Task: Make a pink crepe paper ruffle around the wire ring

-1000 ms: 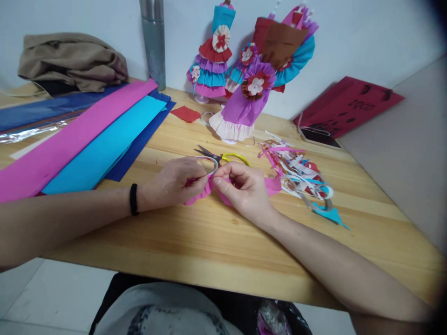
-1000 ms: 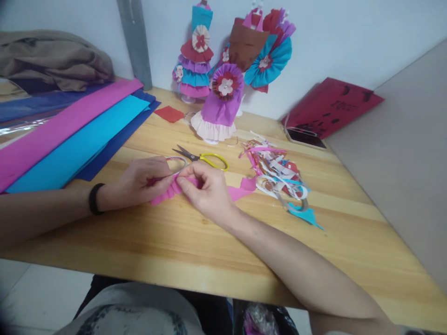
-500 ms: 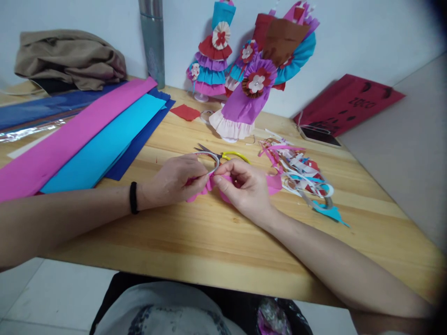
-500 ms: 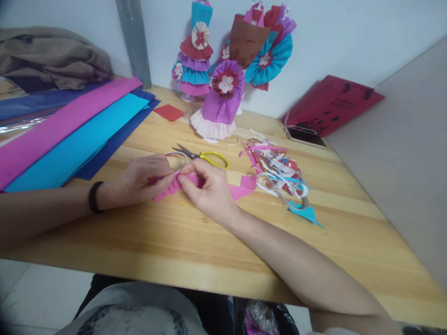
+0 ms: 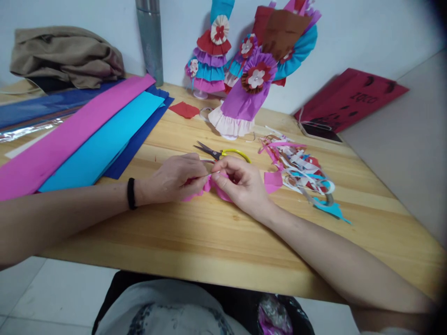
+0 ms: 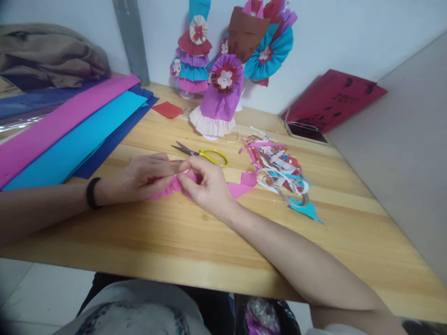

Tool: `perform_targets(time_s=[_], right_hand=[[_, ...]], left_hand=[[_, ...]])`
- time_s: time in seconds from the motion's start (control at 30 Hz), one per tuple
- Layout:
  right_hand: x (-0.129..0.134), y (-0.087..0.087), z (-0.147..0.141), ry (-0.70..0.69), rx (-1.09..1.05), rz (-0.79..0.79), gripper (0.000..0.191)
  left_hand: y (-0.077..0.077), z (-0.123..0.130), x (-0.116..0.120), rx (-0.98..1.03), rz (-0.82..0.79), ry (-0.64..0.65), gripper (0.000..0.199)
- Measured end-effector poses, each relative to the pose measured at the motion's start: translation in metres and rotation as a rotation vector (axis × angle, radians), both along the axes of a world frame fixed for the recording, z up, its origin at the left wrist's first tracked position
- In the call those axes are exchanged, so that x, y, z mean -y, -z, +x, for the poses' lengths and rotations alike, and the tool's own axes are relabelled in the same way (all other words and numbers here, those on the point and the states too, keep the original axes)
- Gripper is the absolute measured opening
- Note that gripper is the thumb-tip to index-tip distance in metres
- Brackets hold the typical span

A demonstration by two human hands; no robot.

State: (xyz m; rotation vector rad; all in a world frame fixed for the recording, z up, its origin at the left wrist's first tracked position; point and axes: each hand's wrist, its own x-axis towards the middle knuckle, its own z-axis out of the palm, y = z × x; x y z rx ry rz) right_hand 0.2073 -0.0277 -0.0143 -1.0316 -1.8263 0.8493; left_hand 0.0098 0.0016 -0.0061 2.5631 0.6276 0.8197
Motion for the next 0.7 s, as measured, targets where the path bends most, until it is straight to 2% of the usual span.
perform_targets(time_s=[0.1,0.43,0.57,0.7], right_hand=[[-0.0006,-0.0005,-0.0006,0.01,0.029,-0.022,0.012],[-0.0004,-0.0009,-0.0009,-0.049,-0.051,-0.142,0.018],[-0.0007,-0.0029,0.0029,0.035,-0.008,-0.044,0.017],[-0.0021,-0.004,0.0042,0.146,0.027,0.034,0.014]], left_hand=[[-0.002,-0.0031,-0.0007,-0.031,-0.037,0.019,0.035],[0.0,0.0001,0.0019,0.022,-0.156,-0.06,0.033],[-0.0026,0.0004,0.0014,0.08,-0.224,-0.121,0.037],[-0.0041,0.0001,0.0022,0.094,-0.194,-0.119,0.038]])
